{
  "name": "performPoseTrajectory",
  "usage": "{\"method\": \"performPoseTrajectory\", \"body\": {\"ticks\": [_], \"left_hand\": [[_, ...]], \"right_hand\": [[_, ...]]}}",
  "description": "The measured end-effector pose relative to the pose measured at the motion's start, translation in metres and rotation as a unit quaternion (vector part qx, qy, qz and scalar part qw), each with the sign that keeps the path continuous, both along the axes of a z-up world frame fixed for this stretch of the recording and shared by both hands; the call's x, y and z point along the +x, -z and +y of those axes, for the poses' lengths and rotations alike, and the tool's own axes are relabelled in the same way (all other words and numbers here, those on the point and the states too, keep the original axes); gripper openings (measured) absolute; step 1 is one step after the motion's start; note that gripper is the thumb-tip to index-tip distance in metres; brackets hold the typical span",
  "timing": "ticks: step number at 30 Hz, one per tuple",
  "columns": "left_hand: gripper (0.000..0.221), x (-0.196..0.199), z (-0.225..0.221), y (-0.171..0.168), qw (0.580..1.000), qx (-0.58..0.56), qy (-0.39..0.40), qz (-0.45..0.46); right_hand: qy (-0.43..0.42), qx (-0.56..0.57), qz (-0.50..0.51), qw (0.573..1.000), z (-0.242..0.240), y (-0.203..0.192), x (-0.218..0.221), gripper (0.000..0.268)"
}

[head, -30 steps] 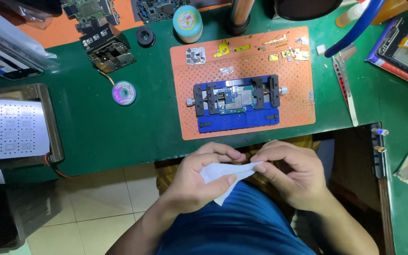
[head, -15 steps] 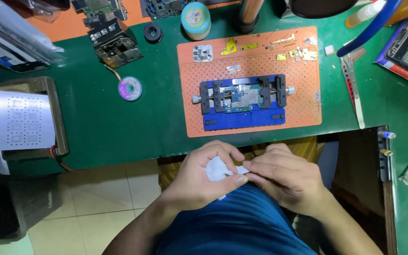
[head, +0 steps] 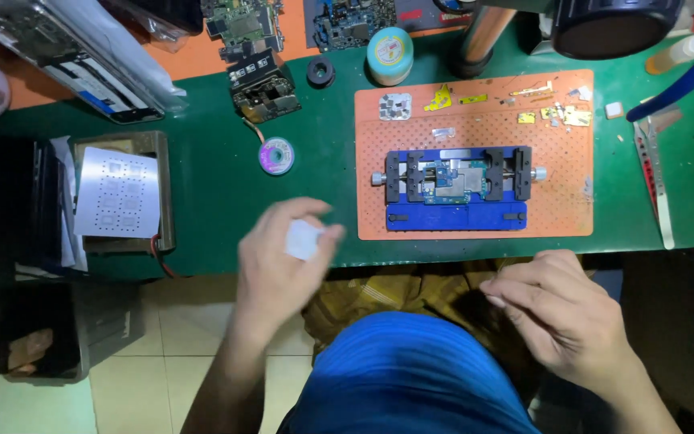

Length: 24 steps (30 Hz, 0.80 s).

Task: Repairing a mobile phone motherboard by soldering components, filing small metal parts, and cleaning the board under a microscope.

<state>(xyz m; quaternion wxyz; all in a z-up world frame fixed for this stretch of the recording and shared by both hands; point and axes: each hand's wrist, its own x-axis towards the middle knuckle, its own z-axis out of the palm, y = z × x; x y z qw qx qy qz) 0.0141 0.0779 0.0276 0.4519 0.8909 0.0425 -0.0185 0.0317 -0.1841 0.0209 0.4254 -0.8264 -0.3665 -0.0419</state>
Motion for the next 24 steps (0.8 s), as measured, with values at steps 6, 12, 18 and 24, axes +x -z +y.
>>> {"method": "performPoseTrajectory", "body": {"ticks": [6, 12, 18, 24], "left_hand": [[0.065, 0.009, 0.039, 0.004, 0.902, 0.421, -0.091, -0.033], [0.031, 0.005, -0.02, -0.008, 0.89, 0.247, 0.057, -0.379], [0.008, 0.001, -0.072, 0.008, 0.899, -0.097, 0.277, -0.325], [0.008, 0.007, -0.078, 0.015, 0.874, -0.187, 0.346, -0.286]], "right_hand": [[-0.009, 0.042, 0.097, 0.994, -0.005, 0.025, -0.009, 0.016], [0.078, 0.172, 0.214, 0.958, 0.006, 0.029, -0.025, 0.02], [0.02, 0.178, 0.236, 0.955, 0.002, 0.025, -0.019, 0.036], [-0.05, 0.192, 0.214, 0.957, -0.009, 0.016, -0.01, 0.041]]}}
